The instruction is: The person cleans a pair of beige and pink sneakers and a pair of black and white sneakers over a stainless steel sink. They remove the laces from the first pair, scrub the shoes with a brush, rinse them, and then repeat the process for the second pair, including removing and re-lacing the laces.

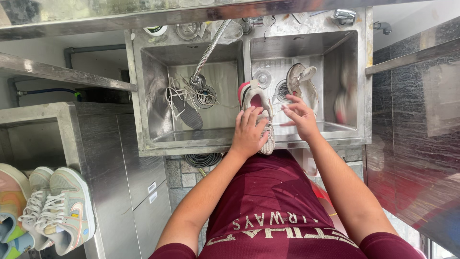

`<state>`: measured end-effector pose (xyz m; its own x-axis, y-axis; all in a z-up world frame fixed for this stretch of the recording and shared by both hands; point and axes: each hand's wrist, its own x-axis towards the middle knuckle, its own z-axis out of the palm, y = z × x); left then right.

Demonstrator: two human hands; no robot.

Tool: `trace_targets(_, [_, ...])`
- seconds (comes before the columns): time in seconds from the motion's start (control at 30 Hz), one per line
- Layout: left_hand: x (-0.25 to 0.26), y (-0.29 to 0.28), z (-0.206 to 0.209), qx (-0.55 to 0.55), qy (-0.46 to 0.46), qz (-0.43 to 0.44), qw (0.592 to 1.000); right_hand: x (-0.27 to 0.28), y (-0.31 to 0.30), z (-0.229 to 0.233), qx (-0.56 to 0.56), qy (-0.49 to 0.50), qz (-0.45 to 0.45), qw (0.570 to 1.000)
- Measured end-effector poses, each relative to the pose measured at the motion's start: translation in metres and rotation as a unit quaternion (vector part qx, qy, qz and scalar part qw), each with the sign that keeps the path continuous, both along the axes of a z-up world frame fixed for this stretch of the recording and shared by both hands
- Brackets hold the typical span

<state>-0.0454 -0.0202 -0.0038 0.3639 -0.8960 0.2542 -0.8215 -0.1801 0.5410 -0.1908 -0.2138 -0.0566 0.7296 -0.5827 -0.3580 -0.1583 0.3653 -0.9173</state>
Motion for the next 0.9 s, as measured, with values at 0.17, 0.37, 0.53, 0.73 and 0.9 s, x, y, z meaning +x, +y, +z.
trace_targets(0.17, [-0.008, -0.013, -0.004, 0.02, 0.033, -0.021, 0.999, 0.002, 0.013, -0.024, 0.019, 0.056, 0.14, 0.988])
trace_targets(0.37, [-0.001, -0.012, -0.015, 0.049, 0.128, 0.021, 0.99, 0.021, 0.052, -0.035, -0.107, -0.041, 0.162, 0.98])
trace_targets(0.53, [0.023, -0.004, -0.019, -0.018, 0.3, -0.011, 0.954, 0.031, 0.062, -0.026, 0.008, 0.021, 0.108, 0.994])
trace_targets(0.73, [0.051, 0.004, -0.003, -0.032, 0.371, -0.006, 0.928, 0.05, 0.069, -0.005, -0.051, -0.027, 0.098, 0.994])
trace_targets(0.9, [0.046, -0.005, 0.032, 0.04, 0.072, 0.072, 0.994, 0.063, 0.067, 0.031, -0.254, 0.109, 0.081, 0.958])
